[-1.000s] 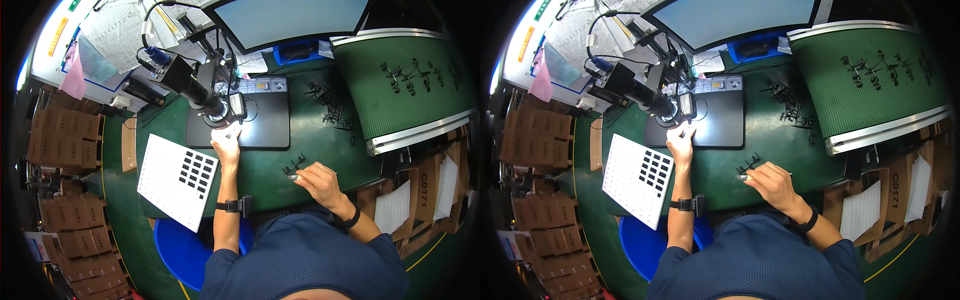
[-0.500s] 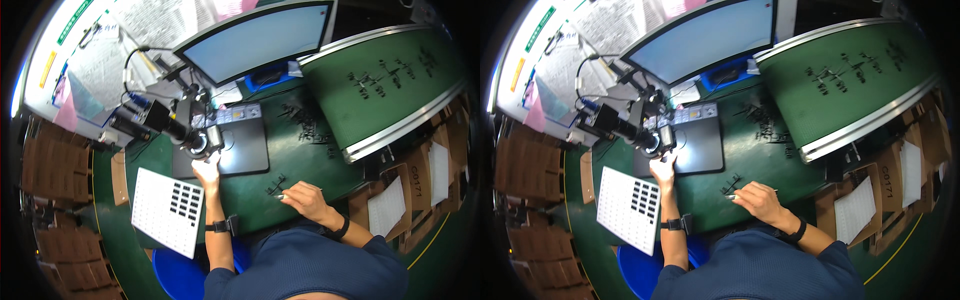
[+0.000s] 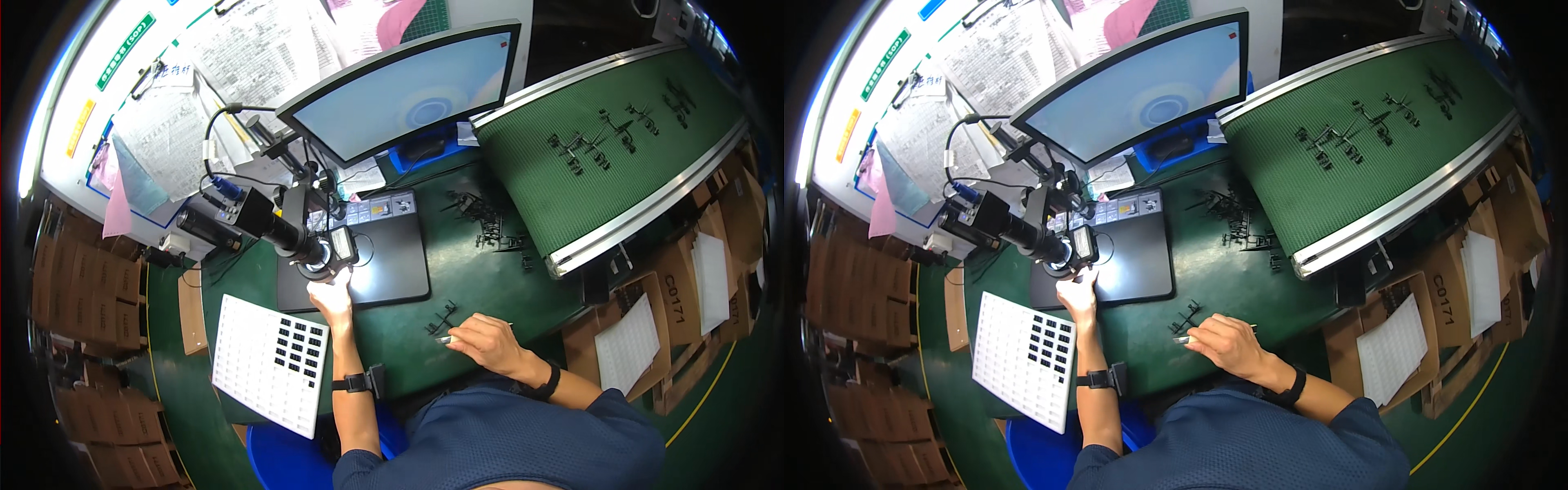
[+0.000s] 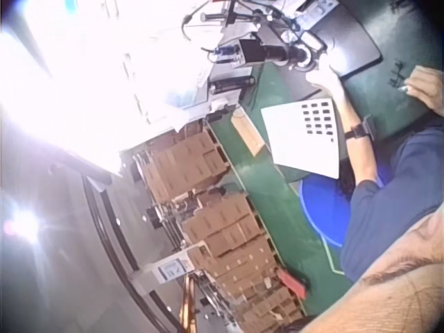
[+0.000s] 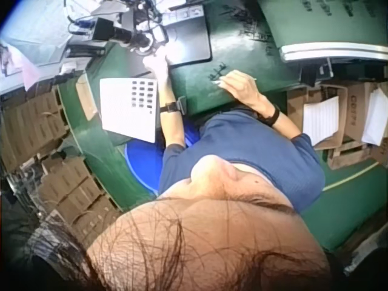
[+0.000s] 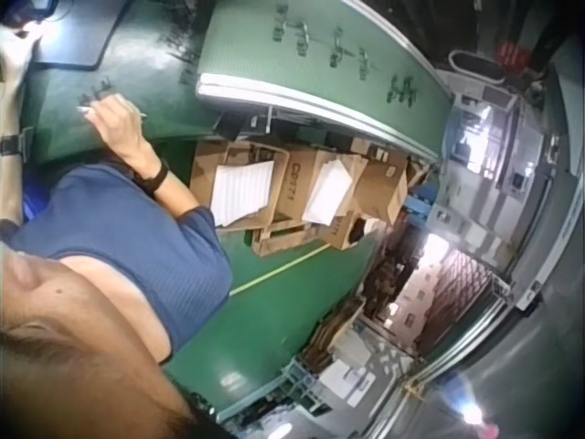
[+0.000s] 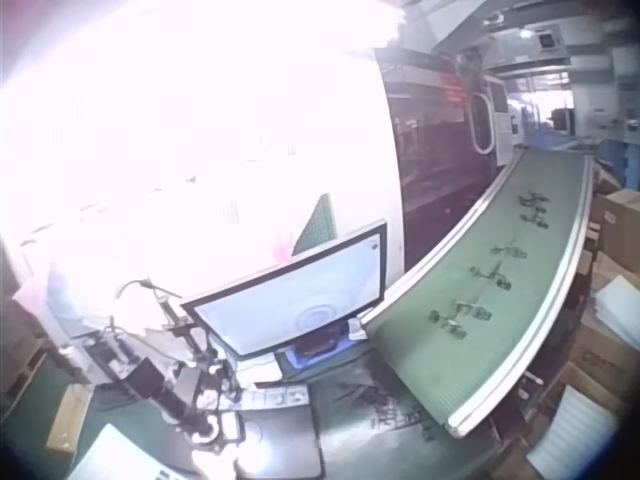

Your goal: Inspecting and sorting small plastic components using a digital microscope at a workbench.

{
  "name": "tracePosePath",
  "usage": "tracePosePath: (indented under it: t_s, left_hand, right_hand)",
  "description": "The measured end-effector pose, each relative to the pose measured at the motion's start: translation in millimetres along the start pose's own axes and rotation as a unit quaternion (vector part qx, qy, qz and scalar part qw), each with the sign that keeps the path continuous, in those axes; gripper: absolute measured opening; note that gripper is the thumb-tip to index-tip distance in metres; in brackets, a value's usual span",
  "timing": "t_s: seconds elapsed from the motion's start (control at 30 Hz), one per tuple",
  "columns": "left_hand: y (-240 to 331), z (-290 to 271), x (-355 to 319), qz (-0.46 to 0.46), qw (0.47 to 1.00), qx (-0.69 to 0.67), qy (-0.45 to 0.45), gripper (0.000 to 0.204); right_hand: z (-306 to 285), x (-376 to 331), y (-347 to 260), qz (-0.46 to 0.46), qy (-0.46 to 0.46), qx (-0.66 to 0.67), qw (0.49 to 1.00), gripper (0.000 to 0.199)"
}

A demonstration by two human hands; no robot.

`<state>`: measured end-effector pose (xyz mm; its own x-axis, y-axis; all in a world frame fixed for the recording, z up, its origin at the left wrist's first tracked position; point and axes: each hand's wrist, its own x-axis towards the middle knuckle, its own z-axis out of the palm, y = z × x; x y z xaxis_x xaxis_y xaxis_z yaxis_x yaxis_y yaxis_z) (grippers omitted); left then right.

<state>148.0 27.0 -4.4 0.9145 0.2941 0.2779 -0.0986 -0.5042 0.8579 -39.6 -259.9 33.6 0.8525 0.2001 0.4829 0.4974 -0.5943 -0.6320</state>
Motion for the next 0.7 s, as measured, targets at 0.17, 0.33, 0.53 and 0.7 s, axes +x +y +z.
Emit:
tracePosePath:
  t_s: [0.17, 0.33, 0.53, 0.7]
  left_hand:
    - [-24.8, -5.9, -0.4, 0.041, 0.998, 0.023, 0.035, 0.026]
    - [-9.4, -18.8, -34.2, -0.058, 0.982, -0.161, -0.08, 0.022]
    - [-3.0, -103.6, -104.2, -0.137, 0.99, -0.041, 0.019, 0.028]
    - [-35.8, -183.9, -143.9, -0.145, 0.958, 0.14, 0.205, 0.011]
  right_hand:
    - [2.2, 5.7, -6.6, 0.003, -0.03, 0.008, 1.0, 0.021]
    - [6.3, 7.0, -12.1, 0.017, -0.044, 0.022, 0.999, 0.018]
    - [12.0, 9.3, -10.6, 0.011, -0.063, 0.05, 0.997, 0.018]
    - [17.4, 11.9, -8.5, -0.002, -0.075, 0.055, 0.996, 0.02]
